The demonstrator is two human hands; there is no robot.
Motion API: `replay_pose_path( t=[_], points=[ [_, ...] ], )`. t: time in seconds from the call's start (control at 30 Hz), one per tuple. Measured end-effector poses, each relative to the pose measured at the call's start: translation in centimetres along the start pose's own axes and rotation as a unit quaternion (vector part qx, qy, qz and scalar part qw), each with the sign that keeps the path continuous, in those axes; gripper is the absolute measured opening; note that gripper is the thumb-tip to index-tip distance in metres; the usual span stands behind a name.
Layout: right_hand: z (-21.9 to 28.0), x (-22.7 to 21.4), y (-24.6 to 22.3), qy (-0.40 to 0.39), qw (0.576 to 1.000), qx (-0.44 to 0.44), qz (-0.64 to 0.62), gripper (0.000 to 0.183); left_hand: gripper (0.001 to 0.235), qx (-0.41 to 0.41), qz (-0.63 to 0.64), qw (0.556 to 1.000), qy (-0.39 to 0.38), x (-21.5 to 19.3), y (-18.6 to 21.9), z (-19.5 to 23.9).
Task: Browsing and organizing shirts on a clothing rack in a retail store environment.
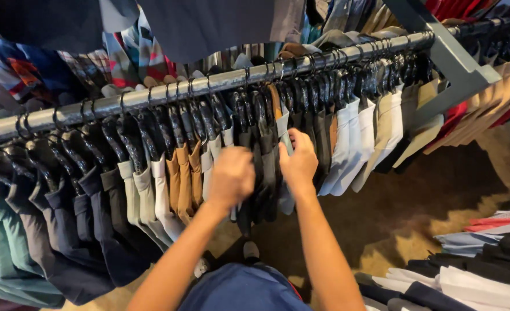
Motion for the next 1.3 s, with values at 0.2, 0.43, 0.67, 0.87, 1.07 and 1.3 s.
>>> replay_pose_path(
  t=[0.2, 0.43, 0.67, 0.87, 1.07, 1.3],
  points=[
    [-3.3, 3.8, 2.9, -0.116, 0.972, -0.025, 0.204, 0.033, 0.071, -0.01, -0.028, 0.991, -0.128, 3.1, 6.7, -0.5],
    [-5.2, 0.7, 6.2, -0.162, 0.984, 0.068, -0.019, 0.011, 0.046, -0.042, -0.015, 0.989, -0.138, 3.9, 5.9, 0.5],
    [-2.5, -5.0, 14.4, -0.187, 0.919, 0.176, -0.301, 0.029, 0.029, -0.054, 0.016, 0.986, -0.159, 2.9, 4.0, 0.9],
    [1.3, -7.7, 14.5, -0.127, 0.915, 0.216, -0.316, 0.035, 0.032, -0.044, 0.063, 0.98, -0.186, 3.6, 2.4, 2.3],
    [5.4, -10.2, 12.7, -0.08, 0.926, 0.223, -0.295, 0.034, 0.033, -0.035, 0.118, 0.975, -0.187, 2.7, 1.1, 3.5],
    [9.1, -11.1, 11.2, -0.03, 0.921, 0.243, -0.303, 0.039, 0.028, 0.004, 0.115, 0.98, -0.165, 1.7, 1.3, 4.2]
  ],
)
Point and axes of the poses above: each hand's wrist, its own z-axis away from the middle knuckle, its own x-axis out of the palm, y = z × x, the point moved 10 cm from there along -z, towards the middle knuckle, and after that the axes turned 7 degrees about -z, right-handed, at the moved point
